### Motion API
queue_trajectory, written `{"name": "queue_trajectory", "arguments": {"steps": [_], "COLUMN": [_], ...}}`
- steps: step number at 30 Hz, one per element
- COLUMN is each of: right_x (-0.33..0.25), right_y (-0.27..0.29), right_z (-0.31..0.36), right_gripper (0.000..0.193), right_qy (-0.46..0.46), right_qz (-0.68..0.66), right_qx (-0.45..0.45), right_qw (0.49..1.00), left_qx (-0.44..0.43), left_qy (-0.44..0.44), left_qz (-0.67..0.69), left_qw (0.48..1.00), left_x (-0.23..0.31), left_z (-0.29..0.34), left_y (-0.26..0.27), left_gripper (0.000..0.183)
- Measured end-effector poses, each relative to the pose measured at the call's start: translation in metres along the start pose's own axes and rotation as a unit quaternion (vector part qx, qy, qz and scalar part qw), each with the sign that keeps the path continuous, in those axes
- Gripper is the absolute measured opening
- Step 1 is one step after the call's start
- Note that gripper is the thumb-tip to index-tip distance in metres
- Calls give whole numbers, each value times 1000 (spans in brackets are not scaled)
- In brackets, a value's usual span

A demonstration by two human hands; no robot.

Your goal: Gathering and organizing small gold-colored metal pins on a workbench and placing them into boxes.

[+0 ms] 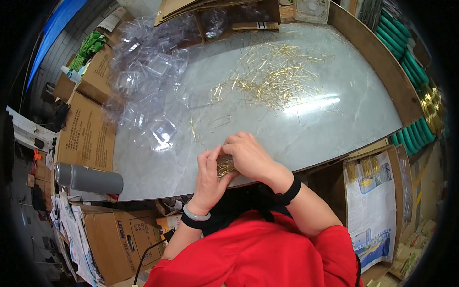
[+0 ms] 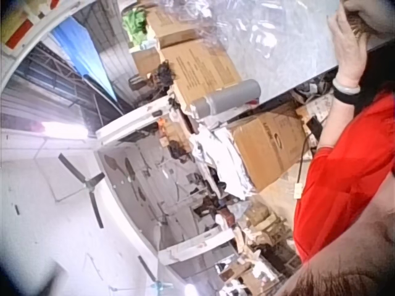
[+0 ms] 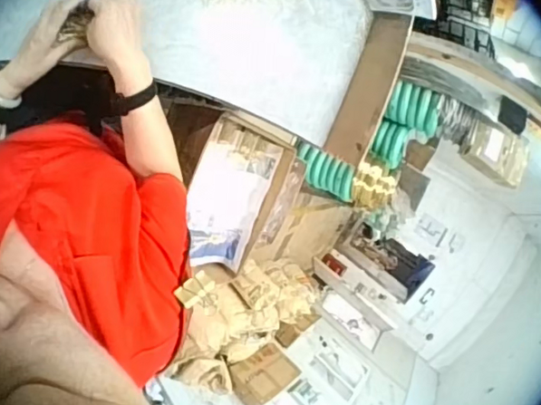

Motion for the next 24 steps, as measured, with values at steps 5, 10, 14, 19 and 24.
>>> {"name": "queue_trajectory", "arguments": {"steps": [5,10,14,19,24], "right_x": [11,-3,-18,-18,-21], "right_y": [19,26,-3,4,2], "right_z": [20,77,69,45,31], "right_gripper": [41,54,61,57,50], "right_qy": [-170,-197,-181,-69,95], "right_qz": [-184,-156,-256,-106,64], "right_qx": [124,166,134,86,-4], "right_qw": [960,954,940,988,993], "left_qx": [-16,-25,-18,4,-9], "left_qy": [-104,-123,-75,-55,-46], "left_qz": [-64,-79,-68,-52,-24], "left_qw": [992,989,995,997,999], "left_x": [3,3,-1,-2,-7], "left_z": [-3,-2,0,0,-1], "left_y": [-3,-5,-7,0,0], "left_gripper": [71,63,61,73,95]}}
Point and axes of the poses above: each hand's wrist, its own z-axis away from the middle knuckle, its own y-axis out of the back of the hand, x = y × z, the point moved 5 cm from there along -z, towards the middle knuckle, and after that the axes turned 15 degrees about x, right-handed, at the moved point
